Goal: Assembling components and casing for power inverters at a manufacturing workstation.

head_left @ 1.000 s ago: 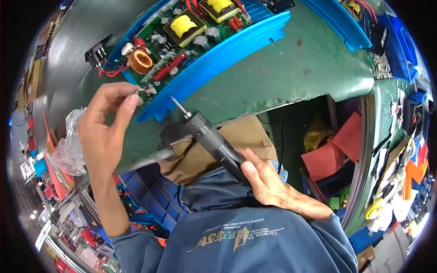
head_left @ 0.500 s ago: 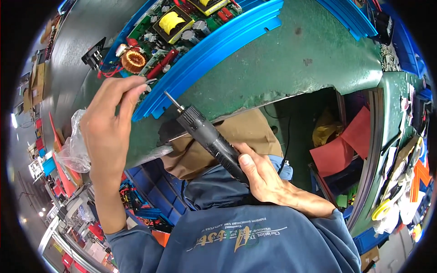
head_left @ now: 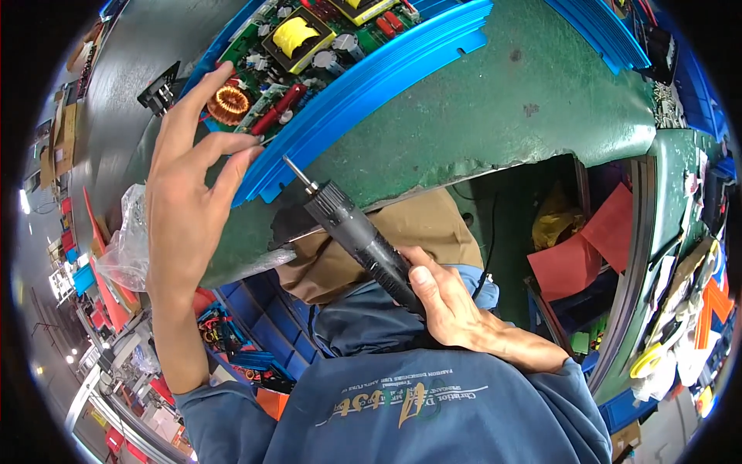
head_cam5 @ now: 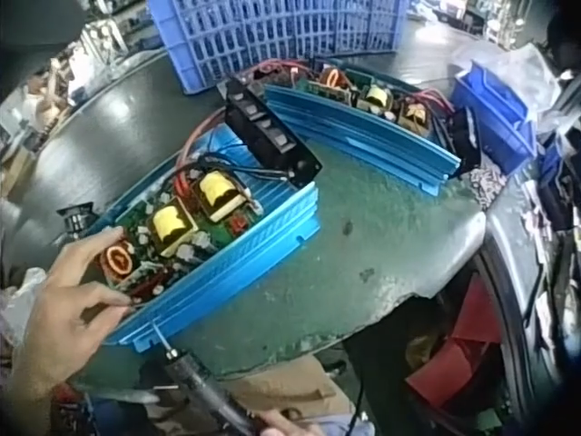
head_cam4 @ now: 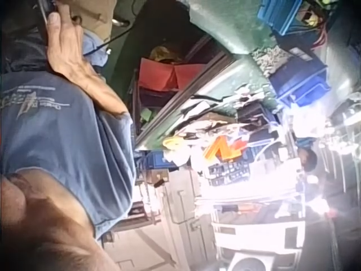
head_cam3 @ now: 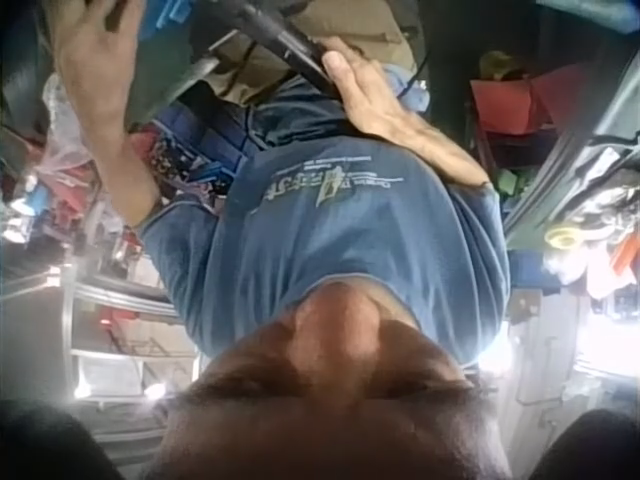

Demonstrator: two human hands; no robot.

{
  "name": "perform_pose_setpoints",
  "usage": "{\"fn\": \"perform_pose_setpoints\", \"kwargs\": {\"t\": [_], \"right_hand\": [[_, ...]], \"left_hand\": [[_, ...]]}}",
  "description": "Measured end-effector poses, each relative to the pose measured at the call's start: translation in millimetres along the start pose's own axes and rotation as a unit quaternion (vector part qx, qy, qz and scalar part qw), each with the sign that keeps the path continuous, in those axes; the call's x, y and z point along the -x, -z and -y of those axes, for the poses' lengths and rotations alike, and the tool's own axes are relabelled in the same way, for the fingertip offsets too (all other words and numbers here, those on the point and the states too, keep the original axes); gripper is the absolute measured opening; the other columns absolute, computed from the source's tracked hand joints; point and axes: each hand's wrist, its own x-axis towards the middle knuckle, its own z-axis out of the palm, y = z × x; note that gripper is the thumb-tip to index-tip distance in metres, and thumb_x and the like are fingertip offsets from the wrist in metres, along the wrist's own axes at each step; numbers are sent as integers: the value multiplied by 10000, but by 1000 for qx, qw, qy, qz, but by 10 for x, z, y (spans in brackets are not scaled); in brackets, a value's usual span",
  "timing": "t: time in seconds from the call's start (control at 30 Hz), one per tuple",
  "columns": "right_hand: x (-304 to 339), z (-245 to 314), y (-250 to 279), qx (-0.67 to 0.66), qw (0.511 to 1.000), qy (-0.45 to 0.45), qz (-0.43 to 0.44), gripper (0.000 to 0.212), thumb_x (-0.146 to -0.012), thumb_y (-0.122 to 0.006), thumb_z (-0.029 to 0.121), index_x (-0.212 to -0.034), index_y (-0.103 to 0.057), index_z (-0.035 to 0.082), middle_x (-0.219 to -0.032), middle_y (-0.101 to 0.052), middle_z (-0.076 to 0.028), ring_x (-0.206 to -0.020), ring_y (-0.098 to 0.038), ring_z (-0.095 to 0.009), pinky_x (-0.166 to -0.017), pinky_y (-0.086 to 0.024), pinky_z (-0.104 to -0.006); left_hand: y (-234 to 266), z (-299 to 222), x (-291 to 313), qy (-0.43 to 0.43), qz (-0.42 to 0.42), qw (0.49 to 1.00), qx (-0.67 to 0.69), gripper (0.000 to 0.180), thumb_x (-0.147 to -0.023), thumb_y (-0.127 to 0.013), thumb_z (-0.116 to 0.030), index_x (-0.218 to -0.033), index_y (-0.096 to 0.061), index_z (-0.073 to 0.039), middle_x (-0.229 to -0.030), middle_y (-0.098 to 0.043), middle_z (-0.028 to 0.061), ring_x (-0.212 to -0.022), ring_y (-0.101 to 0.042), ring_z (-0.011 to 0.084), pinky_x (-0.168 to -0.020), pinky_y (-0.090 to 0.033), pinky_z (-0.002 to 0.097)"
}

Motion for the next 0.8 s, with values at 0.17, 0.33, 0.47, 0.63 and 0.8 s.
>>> {"fn": "perform_pose_setpoints", "kwargs": {"t": [0.17,0.33,0.47,0.63,0.8], "right_hand": [[-31,65,41,-23,999,-31,13,525,-1103,-317,448,-1391,-506,52,-714,-581,-179,-633,-616,-352,-647,-469,-438],[-49,163,107,-173,970,-116,124,710,-1097,-190,555,-1373,-508,-16,-799,-634,-75,-703,-578,-141,-692,-471,-289],[-59,163,28,-312,919,-188,148,850,-1039,-200,681,-1423,-481,-23,-761,-638,-93,-626,-576,-131,-610,-456,-258],[-40,197,78,-359,895,-201,172,958,-988,-253,757,-1405,-483,-75,-676,-609,-104,-565,-553,-181,-570,-437,-269],[-42,90,79,-403,867,-211,205,989,-974,-254,780,-1430,-465,-72,-725,-596,-116,-599,-546,-167,-555,-424,-292]], "left_hand": [[-34,45,-38,1,7,1000,22,83,-864,-717,-41,-939,-744,-22,-1523,-517,120,-1443,-441,310,-1186,-344,445],[23,132,-66,-60,-28,997,42,101,-792,-765,-16,-883,-721,-20,-1472,-553,131,-1361,-503,354,-1125,-396,438],[4,172,-16,-45,-17,995,82,118,-787,-779,-67,-878,-713,-31,-1466,-540,134,-1362,-491,362,-1121,-411,459],[10,160,-5,-41,-4,990,132,105,-813,-763,-69,-910,-737,-37,-1498,-523,112,-1410,-451,342,-1138,-403,457],[-31,238,5,-45,-12,987,153,90,-829,-761,-108,-897,-742,-52,-1470,-547,83,-1417,-440,324,-1115,-434,430]]}}
